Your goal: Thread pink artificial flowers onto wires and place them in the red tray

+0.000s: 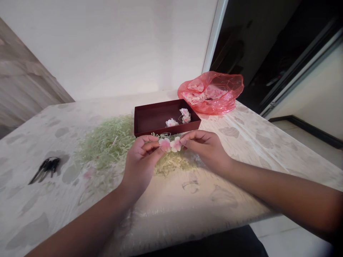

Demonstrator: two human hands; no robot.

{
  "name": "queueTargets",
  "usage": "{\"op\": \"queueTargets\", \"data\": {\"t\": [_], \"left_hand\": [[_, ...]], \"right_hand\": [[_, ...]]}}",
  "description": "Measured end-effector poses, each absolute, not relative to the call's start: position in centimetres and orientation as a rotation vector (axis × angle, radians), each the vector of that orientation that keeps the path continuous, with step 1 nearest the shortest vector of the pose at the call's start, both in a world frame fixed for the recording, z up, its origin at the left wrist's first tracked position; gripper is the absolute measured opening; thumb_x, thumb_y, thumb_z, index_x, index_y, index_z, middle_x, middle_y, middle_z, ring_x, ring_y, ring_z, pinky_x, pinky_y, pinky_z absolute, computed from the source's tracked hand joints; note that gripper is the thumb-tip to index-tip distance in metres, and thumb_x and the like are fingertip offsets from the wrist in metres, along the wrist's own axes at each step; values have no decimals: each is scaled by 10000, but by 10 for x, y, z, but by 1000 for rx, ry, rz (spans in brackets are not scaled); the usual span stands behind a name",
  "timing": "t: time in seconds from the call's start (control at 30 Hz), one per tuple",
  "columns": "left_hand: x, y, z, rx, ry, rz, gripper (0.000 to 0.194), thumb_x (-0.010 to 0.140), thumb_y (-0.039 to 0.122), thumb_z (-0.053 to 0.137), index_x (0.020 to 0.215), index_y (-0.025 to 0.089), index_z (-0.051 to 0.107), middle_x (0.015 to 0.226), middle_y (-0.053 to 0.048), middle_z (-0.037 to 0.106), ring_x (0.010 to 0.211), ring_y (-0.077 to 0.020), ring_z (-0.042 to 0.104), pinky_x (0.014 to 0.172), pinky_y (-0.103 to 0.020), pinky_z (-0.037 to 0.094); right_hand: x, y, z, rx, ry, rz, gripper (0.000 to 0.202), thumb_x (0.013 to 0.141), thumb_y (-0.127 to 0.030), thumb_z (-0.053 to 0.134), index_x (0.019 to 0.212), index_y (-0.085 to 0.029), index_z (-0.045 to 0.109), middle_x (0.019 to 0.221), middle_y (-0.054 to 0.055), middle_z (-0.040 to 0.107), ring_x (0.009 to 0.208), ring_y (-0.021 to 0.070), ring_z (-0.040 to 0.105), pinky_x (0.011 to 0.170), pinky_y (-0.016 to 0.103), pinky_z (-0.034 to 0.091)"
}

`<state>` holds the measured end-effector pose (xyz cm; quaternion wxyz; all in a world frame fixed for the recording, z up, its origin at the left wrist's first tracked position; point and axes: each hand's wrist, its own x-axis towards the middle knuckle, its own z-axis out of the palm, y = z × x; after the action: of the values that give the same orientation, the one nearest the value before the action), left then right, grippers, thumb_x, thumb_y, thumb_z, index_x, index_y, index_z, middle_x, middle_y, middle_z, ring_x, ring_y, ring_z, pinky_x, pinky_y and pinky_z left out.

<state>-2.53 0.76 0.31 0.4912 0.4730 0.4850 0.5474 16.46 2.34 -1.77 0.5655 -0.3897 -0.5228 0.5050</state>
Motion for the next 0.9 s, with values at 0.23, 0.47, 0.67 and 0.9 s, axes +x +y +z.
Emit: {"op": "queueTargets", "data": {"t": [0.23, 0.47, 0.67, 0.9], "left_hand": [[-24, 7, 8, 1131, 1170, 1315, 241, 757, 217, 801, 923, 193, 627, 787, -10, 771, 701, -146, 722, 719, -264, 576], [-24, 7, 4, 1184, 1210, 1396, 260, 713, 225, 840, 902, 197, 663, 813, -2, 739, 771, -149, 705, 711, -248, 554], [-26, 7, 3, 1241, 1227, 1415, 218, 731, 204, 824, 830, 196, 630, 800, 0, 732, 748, -128, 676, 678, -217, 516], [-25, 5, 3, 1286, 1245, 1412, 200, 745, 231, 825, 822, 197, 643, 770, 1, 736, 710, -127, 677, 639, -215, 515]], "right_hand": [[166, 25, -19, -871, -1182, 1151, 64, 787, -260, 788, 773, -203, 761, 798, 27, 738, 740, 149, 654, 734, 302, 519], [164, 26, -17, -931, -1160, 1154, 98, 777, -274, 794, 755, -189, 750, 775, 39, 735, 711, 156, 647, 708, 311, 524], [164, 22, -16, -852, -1227, 1211, 113, 801, -288, 790, 775, -183, 759, 807, 48, 748, 737, 153, 665, 707, 293, 527], [165, 21, -16, -853, -1254, 1213, 109, 804, -298, 795, 790, -194, 768, 804, 36, 755, 736, 144, 675, 720, 286, 543]]}}
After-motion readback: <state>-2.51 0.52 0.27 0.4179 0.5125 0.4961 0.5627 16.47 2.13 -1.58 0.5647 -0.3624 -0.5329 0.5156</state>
